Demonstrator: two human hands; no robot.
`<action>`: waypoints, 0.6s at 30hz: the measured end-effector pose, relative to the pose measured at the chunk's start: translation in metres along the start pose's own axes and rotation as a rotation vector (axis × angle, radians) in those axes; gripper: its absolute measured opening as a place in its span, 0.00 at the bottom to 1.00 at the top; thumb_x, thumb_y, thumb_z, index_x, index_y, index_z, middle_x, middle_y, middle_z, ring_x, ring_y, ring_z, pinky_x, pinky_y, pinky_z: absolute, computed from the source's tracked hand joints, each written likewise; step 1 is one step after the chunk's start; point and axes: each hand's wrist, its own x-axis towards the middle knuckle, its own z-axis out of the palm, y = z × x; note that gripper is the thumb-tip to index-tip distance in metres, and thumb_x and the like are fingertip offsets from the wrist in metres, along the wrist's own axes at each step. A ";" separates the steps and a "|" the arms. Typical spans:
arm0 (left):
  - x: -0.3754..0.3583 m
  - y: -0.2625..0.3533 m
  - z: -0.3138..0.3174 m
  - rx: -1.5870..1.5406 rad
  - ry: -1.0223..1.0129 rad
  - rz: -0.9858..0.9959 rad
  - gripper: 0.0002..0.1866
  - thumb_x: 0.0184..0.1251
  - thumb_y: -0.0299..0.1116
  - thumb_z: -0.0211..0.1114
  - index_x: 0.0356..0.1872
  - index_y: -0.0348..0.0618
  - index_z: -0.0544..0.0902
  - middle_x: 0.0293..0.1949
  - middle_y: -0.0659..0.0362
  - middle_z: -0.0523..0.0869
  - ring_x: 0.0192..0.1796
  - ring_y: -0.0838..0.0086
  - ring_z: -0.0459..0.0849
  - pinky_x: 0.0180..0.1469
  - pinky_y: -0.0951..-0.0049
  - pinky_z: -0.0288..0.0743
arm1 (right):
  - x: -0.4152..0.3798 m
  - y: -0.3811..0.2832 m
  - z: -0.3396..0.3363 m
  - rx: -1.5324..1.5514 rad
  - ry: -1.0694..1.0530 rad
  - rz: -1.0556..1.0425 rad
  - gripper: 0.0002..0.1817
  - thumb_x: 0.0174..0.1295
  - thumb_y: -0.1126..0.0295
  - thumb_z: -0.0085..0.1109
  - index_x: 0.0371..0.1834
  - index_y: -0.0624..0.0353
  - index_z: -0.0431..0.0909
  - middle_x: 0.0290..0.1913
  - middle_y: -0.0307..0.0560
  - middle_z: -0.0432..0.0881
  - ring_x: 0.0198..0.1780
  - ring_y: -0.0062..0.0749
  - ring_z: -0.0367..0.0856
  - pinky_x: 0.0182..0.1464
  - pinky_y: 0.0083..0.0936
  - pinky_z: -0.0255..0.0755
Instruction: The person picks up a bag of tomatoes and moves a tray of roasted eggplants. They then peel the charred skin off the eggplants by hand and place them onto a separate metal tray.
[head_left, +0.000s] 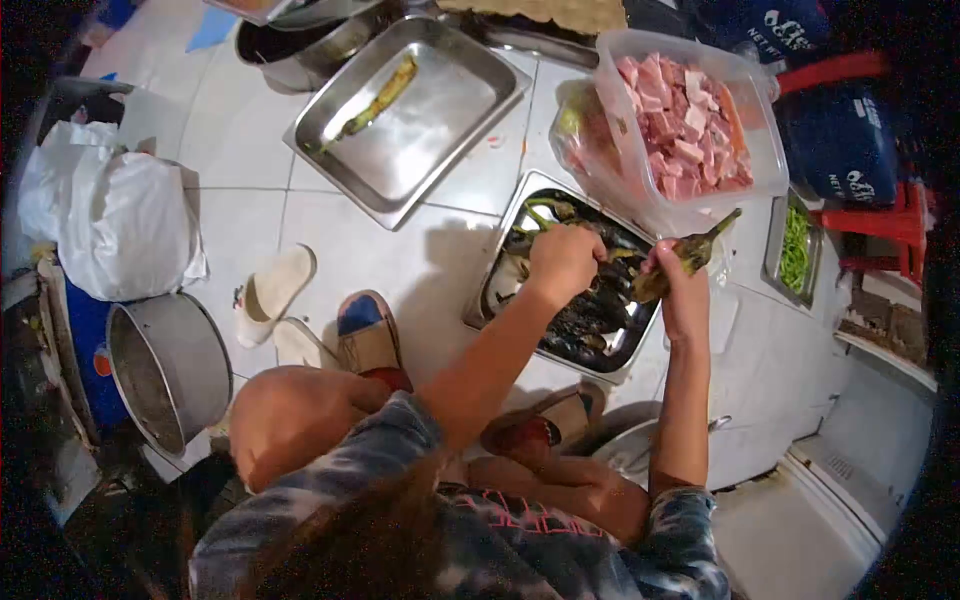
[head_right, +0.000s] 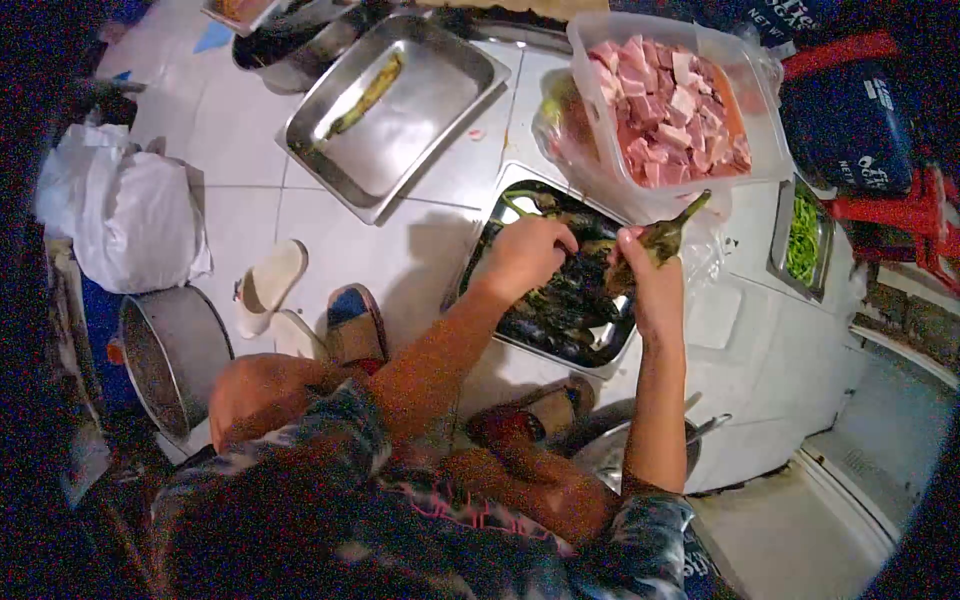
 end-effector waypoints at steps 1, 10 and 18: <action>0.002 0.003 0.000 -0.085 0.053 0.005 0.08 0.42 0.31 0.57 0.26 0.49 0.80 0.23 0.56 0.79 0.29 0.63 0.78 0.32 0.68 0.70 | 0.002 0.007 0.001 -0.019 -0.001 0.011 0.10 0.51 0.65 0.54 0.28 0.60 0.69 0.21 0.38 0.72 0.23 0.20 0.69 0.26 0.15 0.63; 0.003 0.048 -0.033 -0.256 0.100 0.372 0.23 0.43 0.29 0.61 0.45 0.41 0.70 0.32 0.54 0.77 0.29 0.70 0.77 0.34 0.75 0.71 | 0.002 0.045 0.004 -0.302 -0.163 0.037 0.10 0.50 0.65 0.53 0.29 0.61 0.72 0.22 0.35 0.73 0.24 0.18 0.68 0.28 0.15 0.62; -0.002 0.069 -0.041 -0.121 0.100 0.204 0.11 0.51 0.35 0.56 0.23 0.35 0.75 0.20 0.49 0.74 0.23 0.63 0.73 0.27 0.71 0.66 | -0.005 0.029 0.010 -0.527 -0.273 -0.228 0.15 0.45 0.67 0.56 0.36 0.62 0.71 0.34 0.53 0.76 0.38 0.41 0.75 0.39 0.28 0.66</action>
